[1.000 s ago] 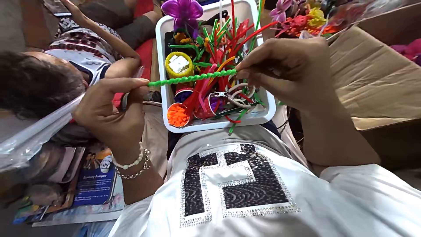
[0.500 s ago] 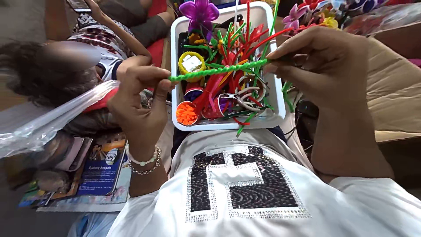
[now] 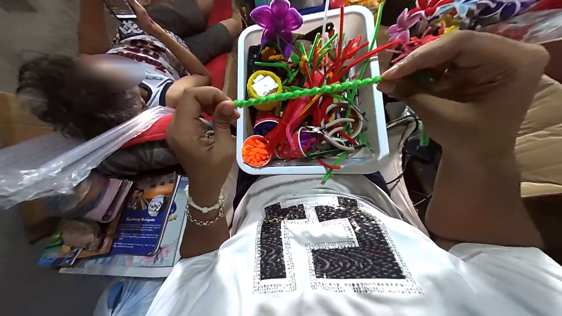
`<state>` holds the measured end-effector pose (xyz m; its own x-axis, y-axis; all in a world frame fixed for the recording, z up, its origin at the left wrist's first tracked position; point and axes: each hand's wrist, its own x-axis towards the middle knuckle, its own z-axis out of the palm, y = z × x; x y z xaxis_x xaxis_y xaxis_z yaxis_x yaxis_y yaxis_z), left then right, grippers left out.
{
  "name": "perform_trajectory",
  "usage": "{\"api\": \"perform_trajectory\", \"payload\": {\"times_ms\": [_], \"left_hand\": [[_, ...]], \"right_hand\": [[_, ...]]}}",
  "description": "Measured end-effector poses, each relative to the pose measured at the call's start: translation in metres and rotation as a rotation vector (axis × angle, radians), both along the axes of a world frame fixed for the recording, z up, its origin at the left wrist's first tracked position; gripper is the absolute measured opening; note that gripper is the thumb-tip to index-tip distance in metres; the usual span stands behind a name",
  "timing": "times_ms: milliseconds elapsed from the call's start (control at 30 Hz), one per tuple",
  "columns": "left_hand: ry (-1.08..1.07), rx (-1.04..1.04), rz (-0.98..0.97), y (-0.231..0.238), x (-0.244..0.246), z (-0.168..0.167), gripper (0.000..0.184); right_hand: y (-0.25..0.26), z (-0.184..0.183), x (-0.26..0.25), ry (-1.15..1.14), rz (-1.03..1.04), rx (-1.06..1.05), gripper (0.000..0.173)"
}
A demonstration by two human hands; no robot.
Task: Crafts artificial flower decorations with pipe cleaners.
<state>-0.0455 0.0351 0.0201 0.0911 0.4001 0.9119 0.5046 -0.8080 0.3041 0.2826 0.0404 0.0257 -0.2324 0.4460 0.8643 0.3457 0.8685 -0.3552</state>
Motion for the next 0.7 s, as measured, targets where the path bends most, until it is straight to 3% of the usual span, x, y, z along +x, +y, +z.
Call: {"api": "perform_trajectory", "payload": {"times_ms": [233,333,400,500,600,700], "left_hand": [[-0.033,0.009,-0.009,0.011,-0.005,-0.001,0.013],[0.108,-0.166,-0.017,0.009,-0.015,0.002,0.017],[0.238,-0.273,0.082,0.002,-0.019,0.003,0.025],[0.424,-0.232,0.211,-0.006,-0.008,0.007,0.041],[0.49,-0.183,0.088,-0.012,0.021,-0.003,0.05],[0.499,-0.255,-0.053,-0.015,0.042,-0.017,0.044]], "right_hand": [[0.006,-0.001,-0.005,0.02,0.007,0.019,0.014],[0.008,-0.002,-0.007,0.005,0.012,0.004,0.014],[0.008,-0.004,-0.01,-0.019,0.017,-0.016,0.014],[0.005,-0.006,-0.025,-0.094,-0.005,-0.007,0.011],[0.002,-0.009,-0.047,-0.147,0.037,-0.003,0.01],[0.0,-0.011,-0.065,-0.174,0.09,-0.021,0.012]]}}
